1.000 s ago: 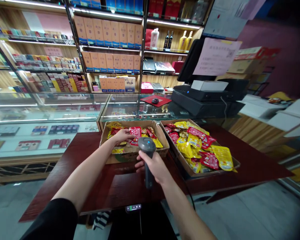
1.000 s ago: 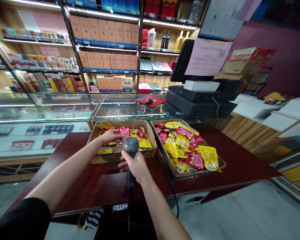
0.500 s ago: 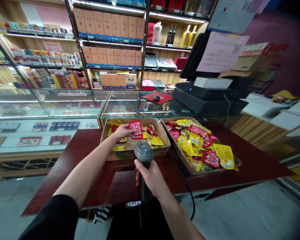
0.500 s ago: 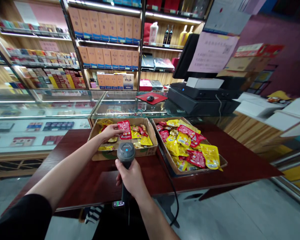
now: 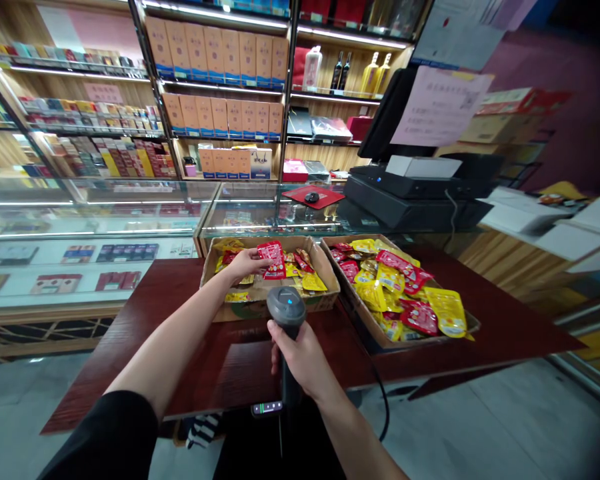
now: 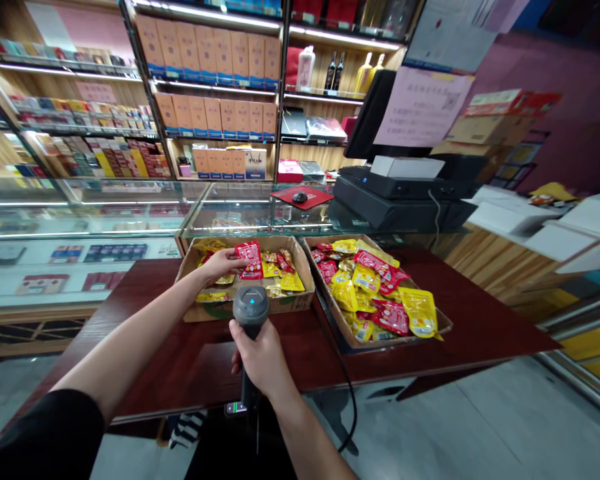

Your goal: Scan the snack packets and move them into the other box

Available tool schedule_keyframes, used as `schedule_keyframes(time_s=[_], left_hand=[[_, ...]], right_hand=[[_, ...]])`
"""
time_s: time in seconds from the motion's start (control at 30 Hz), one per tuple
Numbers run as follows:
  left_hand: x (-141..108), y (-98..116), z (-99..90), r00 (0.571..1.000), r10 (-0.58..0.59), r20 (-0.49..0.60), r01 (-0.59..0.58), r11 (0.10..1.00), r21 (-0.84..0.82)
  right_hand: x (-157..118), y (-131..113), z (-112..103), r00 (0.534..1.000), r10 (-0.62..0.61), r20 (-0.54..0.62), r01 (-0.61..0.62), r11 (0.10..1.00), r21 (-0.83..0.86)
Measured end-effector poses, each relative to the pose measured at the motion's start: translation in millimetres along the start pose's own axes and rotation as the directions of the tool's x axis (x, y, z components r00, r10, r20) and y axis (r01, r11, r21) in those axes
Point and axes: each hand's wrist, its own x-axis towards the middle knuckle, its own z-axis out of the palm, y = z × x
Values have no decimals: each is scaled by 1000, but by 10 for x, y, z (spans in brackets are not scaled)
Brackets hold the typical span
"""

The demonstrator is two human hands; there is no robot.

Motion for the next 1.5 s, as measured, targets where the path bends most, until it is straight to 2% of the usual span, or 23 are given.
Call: schedule_keyframes(time_s=[0.13, 0.33, 0.43, 0.5, 0.57, 0.63, 0.73, 0.83, 0.93, 1.1, 1.17, 1.23, 1.3, 1.37, 1.5], left_hand=[[-8, 1, 6, 1000, 9, 20, -8, 1000, -30], [-30, 67, 15, 1000, -20, -15, 20, 1000, -14], [-42, 82, 23, 1000, -18, -10, 18, 1000, -13], [-68, 88, 34, 1000, -9, -16, 9, 1000, -12], [-102, 100, 50, 1000, -5, 3, 5, 1000, -25], [-126, 132, 77, 999, -25, 43, 28, 997, -67], [-109, 248, 171, 995, -63, 79, 75, 984, -161], [-22, 445, 396, 986, -85, 146, 117, 967, -226], [117, 638, 771, 976, -128, 177, 167, 960, -223], [470, 743, 1486, 985, -153, 84, 165, 971, -173], [636, 715, 1702, 992, -124, 32, 128, 983, -129], [773, 670, 1836, 994, -106, 3, 106, 991, -77], [860, 625, 1875, 994, -111, -8, 111, 993, -37], [894, 586, 1820, 992, -122, -23, 122, 992, -16], [865, 542, 1512, 988, -143, -51, 143, 990, -4]], right_hand=[[8, 6, -10, 1000, -29, 0, 29, 1000, -5], [-25, 9, 17, 1000, -1, -6, 1, 1000, 15], [25, -32, -25, 1000, -12, -25, 15, 995, 103], [131, -97, -117, 991, -97, -94, 112, 979, 169], [284, -188, -261, 960, -187, -207, 223, 960, 168], [452, -296, -437, 939, -184, -289, 236, 959, 155], [663, -464, -691, 956, -95, -278, 156, 966, 207], [792, -629, -892, 976, -25, -217, 98, 938, 332], [854, -794, -1105, 980, 33, -198, 61, 891, 450], [939, -1018, -1628, 938, 50, -344, 106, 900, 422], [992, -1063, -1851, 922, 54, -383, 102, 921, 376], [1039, -1077, -2043, 910, 79, -406, 68, 939, 336], [1062, -1066, -2182, 901, 105, -421, 38, 947, 319], [1057, -1043, -2258, 896, 118, -429, 28, 947, 319], [1015, -1020, -2198, 919, 101, -380, 44, 933, 356]])
